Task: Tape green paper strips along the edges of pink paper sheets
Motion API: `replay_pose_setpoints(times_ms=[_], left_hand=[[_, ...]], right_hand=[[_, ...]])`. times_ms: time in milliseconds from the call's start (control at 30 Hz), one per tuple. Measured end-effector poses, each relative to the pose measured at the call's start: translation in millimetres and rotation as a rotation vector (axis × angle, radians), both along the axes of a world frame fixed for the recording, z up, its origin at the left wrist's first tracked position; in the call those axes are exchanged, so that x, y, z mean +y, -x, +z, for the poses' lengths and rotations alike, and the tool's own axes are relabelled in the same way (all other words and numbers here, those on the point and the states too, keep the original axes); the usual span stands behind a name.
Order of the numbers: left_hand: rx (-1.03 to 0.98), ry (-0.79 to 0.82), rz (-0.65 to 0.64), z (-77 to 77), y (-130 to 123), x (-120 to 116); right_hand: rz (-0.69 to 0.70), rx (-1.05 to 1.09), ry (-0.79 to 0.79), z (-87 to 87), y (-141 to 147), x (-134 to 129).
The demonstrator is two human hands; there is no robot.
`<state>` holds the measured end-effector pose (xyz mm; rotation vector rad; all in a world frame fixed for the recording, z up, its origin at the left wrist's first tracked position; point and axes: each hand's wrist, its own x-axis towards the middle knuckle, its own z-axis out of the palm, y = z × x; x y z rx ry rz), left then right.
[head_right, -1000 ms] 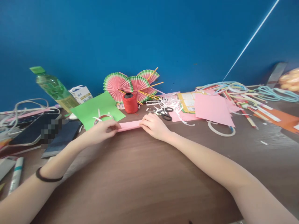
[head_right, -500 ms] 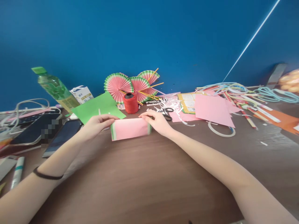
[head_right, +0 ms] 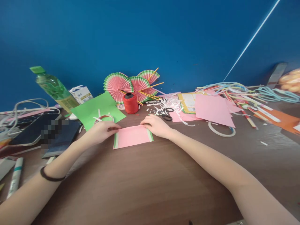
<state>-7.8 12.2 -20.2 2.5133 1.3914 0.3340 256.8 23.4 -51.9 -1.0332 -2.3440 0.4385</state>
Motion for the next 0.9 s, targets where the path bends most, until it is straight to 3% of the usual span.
replay_pose_setpoints(times_ms=[400,900], left_hand=[[0.129,-0.052,-0.022,-1.0,-5.5,-3.9],[0.25,-0.12,-0.014,-3.0,-11.2,-10.0]], right_hand=[[0.047,-0.202,-0.149,1.4,-2.4,1.8],[-0.008,-0.471,-0.271,6.9,3.0,-5.4]])
